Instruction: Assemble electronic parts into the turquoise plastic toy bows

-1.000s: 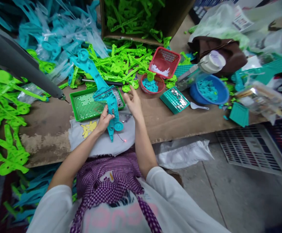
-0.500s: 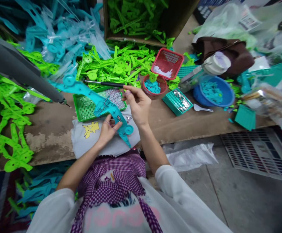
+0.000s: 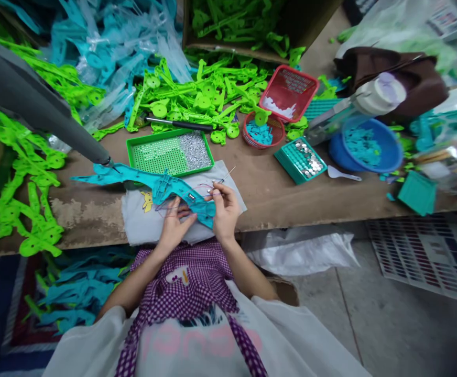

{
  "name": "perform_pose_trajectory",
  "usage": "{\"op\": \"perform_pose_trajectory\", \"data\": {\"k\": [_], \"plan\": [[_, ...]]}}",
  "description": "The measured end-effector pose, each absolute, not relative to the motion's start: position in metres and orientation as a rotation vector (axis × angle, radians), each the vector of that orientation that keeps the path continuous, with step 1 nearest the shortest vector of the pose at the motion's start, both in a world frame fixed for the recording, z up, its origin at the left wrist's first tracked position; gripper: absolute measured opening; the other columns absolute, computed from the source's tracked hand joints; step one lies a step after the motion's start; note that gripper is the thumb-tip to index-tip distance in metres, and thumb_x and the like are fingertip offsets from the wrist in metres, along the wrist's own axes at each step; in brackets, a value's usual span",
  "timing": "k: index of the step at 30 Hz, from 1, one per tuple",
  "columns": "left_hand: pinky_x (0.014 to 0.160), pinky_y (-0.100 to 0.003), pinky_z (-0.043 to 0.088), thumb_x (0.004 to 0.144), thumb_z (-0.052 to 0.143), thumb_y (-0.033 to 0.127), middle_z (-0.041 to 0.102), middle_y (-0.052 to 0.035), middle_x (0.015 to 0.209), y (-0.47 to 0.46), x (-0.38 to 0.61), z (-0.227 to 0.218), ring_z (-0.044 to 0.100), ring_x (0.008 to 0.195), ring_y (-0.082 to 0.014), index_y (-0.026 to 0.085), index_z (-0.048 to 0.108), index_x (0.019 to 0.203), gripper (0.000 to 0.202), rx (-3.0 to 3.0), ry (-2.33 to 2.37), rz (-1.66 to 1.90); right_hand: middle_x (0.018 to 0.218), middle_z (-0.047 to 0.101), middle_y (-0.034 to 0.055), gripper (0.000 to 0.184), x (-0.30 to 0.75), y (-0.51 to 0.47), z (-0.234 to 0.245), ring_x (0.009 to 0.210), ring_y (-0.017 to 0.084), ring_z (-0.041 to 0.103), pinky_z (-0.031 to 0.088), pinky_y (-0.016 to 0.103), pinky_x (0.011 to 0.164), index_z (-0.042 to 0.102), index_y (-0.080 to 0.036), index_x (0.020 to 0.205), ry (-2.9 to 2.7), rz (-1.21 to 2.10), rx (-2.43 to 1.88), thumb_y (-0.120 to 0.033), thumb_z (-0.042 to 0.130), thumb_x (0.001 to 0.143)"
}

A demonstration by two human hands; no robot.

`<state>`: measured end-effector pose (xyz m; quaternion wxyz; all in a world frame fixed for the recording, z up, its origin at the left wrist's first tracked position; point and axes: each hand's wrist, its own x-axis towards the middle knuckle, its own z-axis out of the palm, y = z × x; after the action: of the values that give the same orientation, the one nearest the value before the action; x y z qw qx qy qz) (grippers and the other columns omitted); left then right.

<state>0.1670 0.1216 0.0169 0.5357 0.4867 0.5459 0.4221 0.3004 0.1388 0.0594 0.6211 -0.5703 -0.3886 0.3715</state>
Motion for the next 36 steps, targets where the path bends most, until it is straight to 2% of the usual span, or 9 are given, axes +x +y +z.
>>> {"op": "perform_pose_trajectory", "data": {"k": [2, 4, 8, 12, 16, 19, 22, 27, 36], "plan": [[0.084, -0.036, 0.059, 0.078, 0.073, 0.042, 0.047, -0.0161, 0.141, 0.115, 0.159, 0.022, 0.067, 0.096, -0.0202, 0.020, 0.049, 0.139, 0.069, 1.255, 1.337, 0.961, 0.091, 0.068, 0.0038, 0.019, 0.290, 0.131, 0.046, 0.067, 0.016, 0.066, 0.057, 0.037, 0.070, 0.066, -0.027, 0.098, -0.961, 0.824, -1.332, -0.042, 0.057, 0.089], [0.083, -0.038, 0.061, 0.083, 0.068, 0.042, 0.054, -0.0158, 0.137, 0.107, 0.150, 0.030, 0.070, 0.092, -0.0211, 0.019, 0.054, 0.137, 0.061, 1.383, 1.350, 0.900, 0.092, 0.068, 0.0044, 0.019, 0.283, 0.126, 0.034, 0.069, 0.018, 0.066, 0.057, 0.040, 0.074, 0.066, -0.027, 0.097, -1.051, 0.810, -1.325, -0.042, 0.056, 0.090], [0.092, -0.040, 0.058, 0.090, 0.063, 0.032, 0.066, -0.0115, 0.122, 0.084, 0.135, 0.045, 0.068, 0.105, -0.0244, 0.022, 0.058, 0.134, 0.045, 1.747, 1.495, 1.042, 0.089, 0.068, 0.0043, 0.022, 0.282, 0.130, 0.025, 0.071, 0.018, 0.067, 0.056, 0.039, 0.076, 0.066, -0.026, 0.097, -1.056, 0.826, -1.342, -0.043, 0.055, 0.090], [0.096, -0.037, 0.055, 0.085, 0.068, 0.017, 0.063, -0.0108, 0.127, 0.067, 0.126, 0.059, 0.063, 0.114, -0.0235, 0.029, 0.046, 0.145, 0.065, 2.231, 1.506, 1.265, 0.088, 0.068, 0.0031, 0.024, 0.285, 0.138, 0.032, 0.067, 0.016, 0.066, 0.056, 0.034, 0.069, 0.067, -0.025, 0.095, -1.047, 0.964, -1.253, -0.046, 0.059, 0.087], [0.102, -0.041, 0.049, 0.087, 0.066, 0.014, 0.064, -0.0098, 0.124, 0.079, 0.118, 0.092, 0.059, 0.120, -0.0244, 0.031, 0.047, 0.144, 0.063, 2.491, 1.360, 1.065, 0.082, 0.068, 0.0016, 0.027, 0.286, 0.146, 0.035, 0.065, 0.014, 0.066, 0.056, 0.033, 0.069, 0.065, -0.024, 0.095, -1.006, 1.064, -1.184, -0.048, 0.062, 0.083], [0.104, -0.048, 0.045, 0.092, 0.060, 0.029, 0.063, -0.0113, 0.128, 0.108, 0.112, 0.122, 0.057, 0.123, -0.0292, 0.027, 0.054, 0.137, 0.046, 2.427, 1.446, 0.722, 0.079, 0.069, 0.0002, 0.028, 0.290, 0.155, 0.035, 0.065, 0.013, 0.065, 0.057, 0.033, 0.071, 0.065, -0.023, 0.093, -1.029, 1.164, -1.172, -0.048, 0.064, 0.081], [0.094, -0.043, 0.050, 0.094, 0.055, 0.040, 0.070, -0.0100, 0.113, 0.147, 0.108, 0.135, 0.064, 0.106, -0.0277, 0.022, 0.066, 0.123, 0.036, 2.314, 1.454, 0.510, 0.075, 0.068, -0.0015, 0.027, 0.298, 0.163, 0.040, 0.064, 0.012, 0.065, 0.057, 0.032, 0.071, 0.066, -0.022, 0.092, -1.058, 1.263, -1.140, -0.045, 0.066, 0.079], [0.083, -0.035, 0.050, 0.093, 0.056, 0.037, 0.072, -0.0049, 0.088, 0.177, 0.110, 0.121, 0.065, 0.086, -0.0231, 0.020, 0.073, 0.091, 0.024, 2.144, 1.480, 0.600, 0.089, 0.072, 0.0008, 0.030, 0.324, 0.172, 0.058, 0.073, 0.012, 0.067, 0.058, 0.033, 0.076, 0.069, -0.022, 0.096, -1.201, 1.277, -1.138, -0.048, 0.066, 0.082], [0.065, -0.028, 0.050, 0.088, 0.064, 0.034, 0.070, -0.0033, 0.090, 0.149, 0.092, 0.099, 0.061, 0.066, -0.0149, 0.020, 0.070, 0.101, 0.020, 2.144, 1.491, 0.729, 0.088, 0.073, 0.0011, 0.031, 0.373, 0.180, 0.085, 0.082, 0.013, 0.068, 0.055, 0.030, 0.080, 0.072, -0.020, 0.097, -1.475, 1.055, -1.219, -0.048, 0.063, 0.085]]}}
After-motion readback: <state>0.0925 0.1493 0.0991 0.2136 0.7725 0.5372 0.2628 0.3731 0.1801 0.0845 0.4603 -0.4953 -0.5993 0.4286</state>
